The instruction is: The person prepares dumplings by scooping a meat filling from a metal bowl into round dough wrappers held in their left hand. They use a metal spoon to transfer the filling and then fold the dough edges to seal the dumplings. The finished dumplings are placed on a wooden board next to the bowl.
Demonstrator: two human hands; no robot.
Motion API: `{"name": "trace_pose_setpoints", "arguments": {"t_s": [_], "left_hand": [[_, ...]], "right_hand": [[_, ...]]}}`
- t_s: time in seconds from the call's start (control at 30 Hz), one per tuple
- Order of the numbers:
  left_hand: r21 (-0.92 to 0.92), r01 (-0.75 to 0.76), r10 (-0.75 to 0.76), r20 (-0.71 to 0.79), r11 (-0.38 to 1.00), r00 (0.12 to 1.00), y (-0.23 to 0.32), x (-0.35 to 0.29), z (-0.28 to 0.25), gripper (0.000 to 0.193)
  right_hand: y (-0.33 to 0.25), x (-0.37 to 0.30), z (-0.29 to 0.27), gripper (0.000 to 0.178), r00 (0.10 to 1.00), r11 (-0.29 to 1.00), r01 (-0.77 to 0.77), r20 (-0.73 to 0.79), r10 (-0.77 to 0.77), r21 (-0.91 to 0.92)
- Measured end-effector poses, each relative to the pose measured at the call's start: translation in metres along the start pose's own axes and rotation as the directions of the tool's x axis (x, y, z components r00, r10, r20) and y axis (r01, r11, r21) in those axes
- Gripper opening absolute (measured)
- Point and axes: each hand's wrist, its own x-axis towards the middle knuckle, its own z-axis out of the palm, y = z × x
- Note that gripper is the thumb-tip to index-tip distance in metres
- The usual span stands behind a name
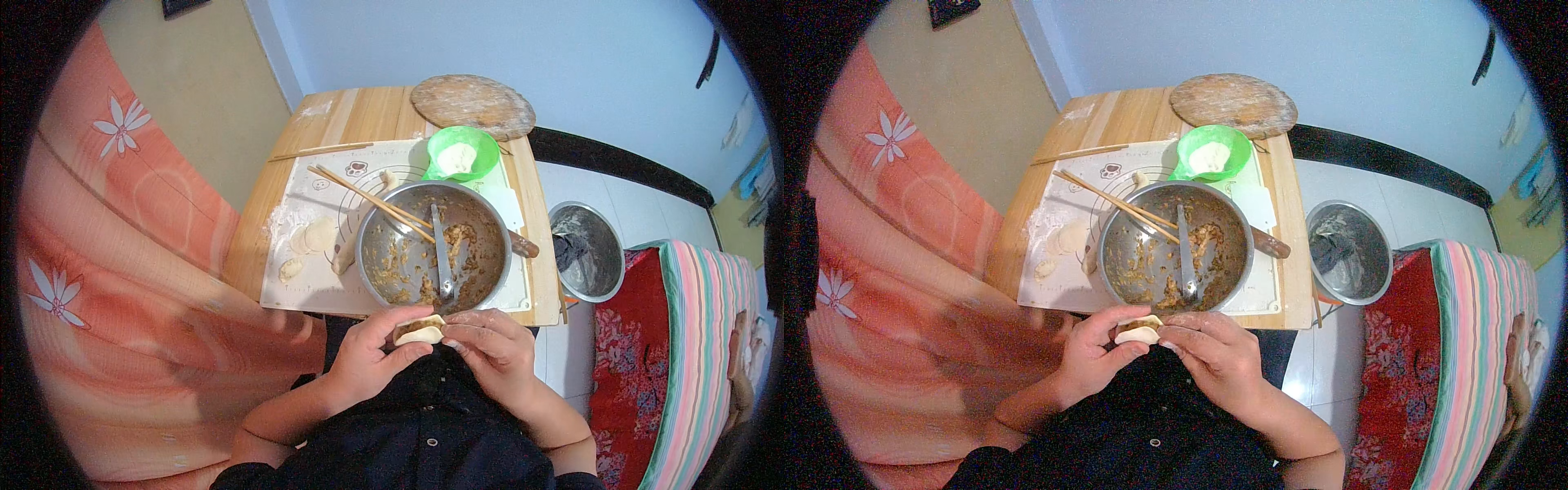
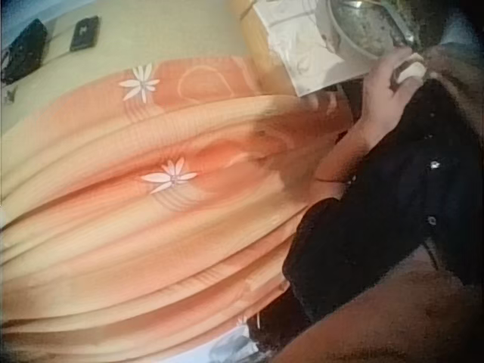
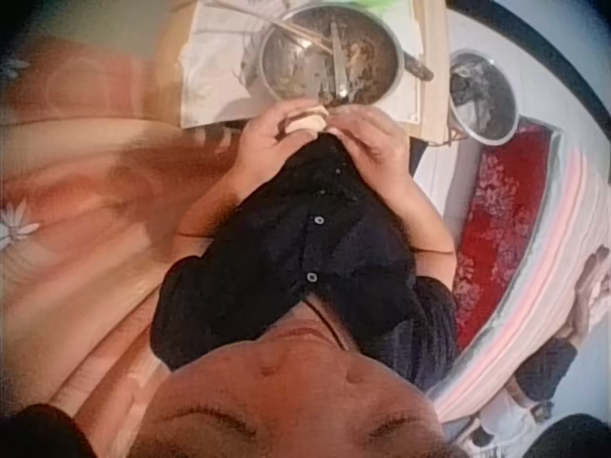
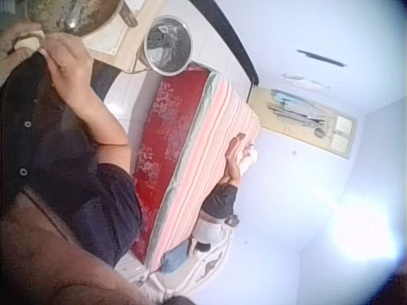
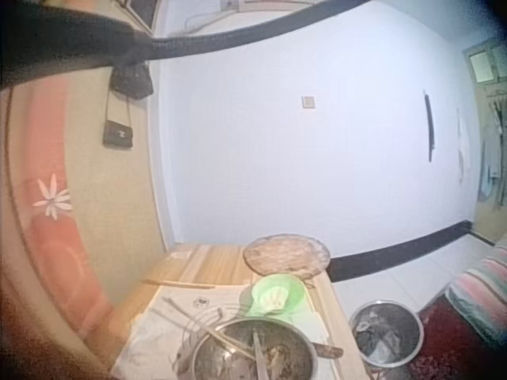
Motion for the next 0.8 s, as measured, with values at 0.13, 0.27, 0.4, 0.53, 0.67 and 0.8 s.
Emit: {"name": "trace_pose_setpoints", "arguments": {"t_s": [0.13,0.27,0.4,0.53,0.67,0.8], "left_hand": [[0.177,-0.041,0.037,0.024,0.983,0.999,0.006,0.000,-0.002,0.044],[0.251,-0.084,0.078,0.033,0.964,0.996,0.003,0.000,-0.001,0.046],[0.311,-0.083,0.072,0.045,0.947,0.996,0.012,0.000,-0.001,0.047],[0.347,-0.116,0.107,0.046,0.931,0.993,0.014,0.000,-0.002,0.048],[0.367,-0.139,0.121,0.071,0.920,0.990,0.018,0.003,0.000,0.049],[0.415,-0.174,0.147,0.095,0.893,0.985,0.020,0.004,0.002,0.046]], "right_hand": [[-0.003,0.001,-0.002,0.019,1.000,0.999,-0.001,0.021,0.002,-0.048],[-0.005,-0.003,-0.002,0.020,0.997,0.997,-0.081,-0.011,0.081,0.017],[-0.005,-0.006,-0.004,0.022,0.990,0.989,-0.144,0.006,0.144,0.026],[-0.003,-0.009,-0.001,0.026,0.979,0.977,-0.195,-0.036,0.199,0.087],[-0.005,-0.005,-0.004,0.027,0.986,0.980,-0.158,-0.036,0.163,0.119],[-0.005,-0.005,-0.007,0.026,0.987,0.983,-0.161,0.012,0.160,0.085]]}}
